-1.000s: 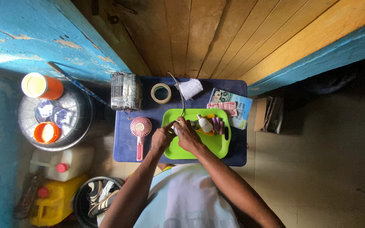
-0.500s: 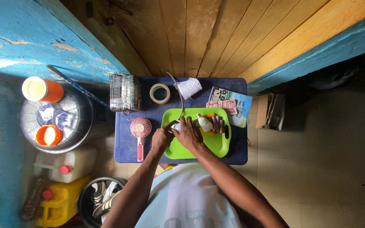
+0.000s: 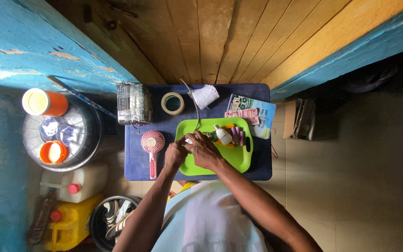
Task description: The person assembles a small pink handheld fan by inserting batteries into the handle and attaching the fan head. They then connect a white cylindrical component to the fan assembly and place the completed unit on a green tray.
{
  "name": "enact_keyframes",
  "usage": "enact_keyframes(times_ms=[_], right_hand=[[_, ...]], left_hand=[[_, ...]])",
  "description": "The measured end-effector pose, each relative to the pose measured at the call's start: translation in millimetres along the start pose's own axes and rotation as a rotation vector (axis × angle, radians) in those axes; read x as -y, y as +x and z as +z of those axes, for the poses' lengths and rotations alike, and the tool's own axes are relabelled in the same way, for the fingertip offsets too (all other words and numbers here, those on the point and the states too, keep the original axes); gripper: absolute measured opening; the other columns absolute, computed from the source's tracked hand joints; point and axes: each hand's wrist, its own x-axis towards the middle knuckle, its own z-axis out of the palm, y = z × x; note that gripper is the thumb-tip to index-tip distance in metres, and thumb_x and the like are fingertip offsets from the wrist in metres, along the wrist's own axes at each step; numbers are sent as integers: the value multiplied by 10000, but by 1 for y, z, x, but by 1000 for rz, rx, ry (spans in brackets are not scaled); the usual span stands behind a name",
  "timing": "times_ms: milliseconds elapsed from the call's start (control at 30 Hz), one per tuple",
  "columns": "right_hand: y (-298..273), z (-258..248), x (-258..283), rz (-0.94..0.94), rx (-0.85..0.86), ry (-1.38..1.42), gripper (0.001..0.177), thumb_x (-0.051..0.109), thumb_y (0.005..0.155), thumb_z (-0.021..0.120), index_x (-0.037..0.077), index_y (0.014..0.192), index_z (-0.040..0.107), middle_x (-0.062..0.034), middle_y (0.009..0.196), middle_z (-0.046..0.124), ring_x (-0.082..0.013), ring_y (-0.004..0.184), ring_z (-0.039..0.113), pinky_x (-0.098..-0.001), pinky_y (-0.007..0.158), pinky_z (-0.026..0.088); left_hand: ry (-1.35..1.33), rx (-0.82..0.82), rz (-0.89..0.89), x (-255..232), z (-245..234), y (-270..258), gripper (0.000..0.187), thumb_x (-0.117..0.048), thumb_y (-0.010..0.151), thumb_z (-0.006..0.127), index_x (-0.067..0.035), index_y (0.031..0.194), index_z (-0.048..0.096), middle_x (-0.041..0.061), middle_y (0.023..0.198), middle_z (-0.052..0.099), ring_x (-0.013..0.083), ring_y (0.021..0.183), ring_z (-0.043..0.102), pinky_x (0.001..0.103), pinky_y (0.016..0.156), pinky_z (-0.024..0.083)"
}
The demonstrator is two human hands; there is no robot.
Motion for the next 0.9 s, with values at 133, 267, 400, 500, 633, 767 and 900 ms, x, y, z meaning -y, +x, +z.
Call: enact_keyframes(times_ms=[133, 267, 400, 500, 633, 767, 900], right_hand=[[2, -2, 11, 250, -164, 118, 546, 185, 748, 745, 0, 1250, 637, -252, 1323, 519, -463, 1134, 508, -550, 870, 477], [3, 1, 3, 365, 61, 201, 415, 171, 921, 653, 21, 1296, 558, -179, 1272, 555, -371, 1136, 584, -485, 908, 534], [-6, 2, 1, 34, 5, -58, 330, 48, 819, 628, 67, 1147, 651, -105, 1259, 606, -359, 1157, 568, -458, 914, 529], [-9, -2, -3, -120, -11, -96, 200, 87, 872, 622, 87, 1065, 675, -68, 1200, 625, -347, 1178, 569, -454, 966, 519], [-12, -13, -13, -247, -91, -21, 175, 103, 885, 593, 86, 1027, 694, -44, 1187, 640, -348, 1197, 565, -466, 993, 500], [-14, -25, -11, -331, -115, -93, 139, 131, 889, 581, 112, 959, 699, -30, 1141, 656, -340, 1224, 562, -489, 1037, 471], [-6, -42, -8, -369, -31, -127, 96, 129, 914, 599, 106, 926, 691, -30, 1149, 652, -308, 1246, 566, -463, 1089, 473]], left_hand=[[-24, -13, 27, -3, 0, -1, 528, -200, 812, 656, -292, 1332, 670, 132, 985, 766, 377, 900, 727, 460, 756, 581], [-108, -13, -13, -3, 4, -1, 507, -212, 799, 662, -313, 1296, 656, 123, 966, 780, 362, 849, 745, 459, 721, 578], [42, -17, -25, -6, 4, -4, 498, -217, 855, 654, -325, 1341, 659, 220, 930, 720, 421, 867, 706, 491, 725, 569], [43, -22, -6, -7, 3, -4, 492, -207, 867, 635, -337, 1340, 663, 209, 926, 726, 419, 868, 706, 497, 717, 566], [28, -53, 5, -6, 8, -10, 516, -181, 847, 649, -328, 1342, 661, 211, 915, 725, 418, 869, 709, 495, 716, 567], [-34, -81, 48, -6, 9, -10, 572, -138, 810, 659, -294, 1360, 642, 205, 922, 730, 417, 874, 710, 489, 707, 570], [-38, -101, 51, -1, 12, -12, 566, -134, 828, 650, -276, 1376, 637, 216, 955, 719, 419, 887, 709, 487, 709, 569]])
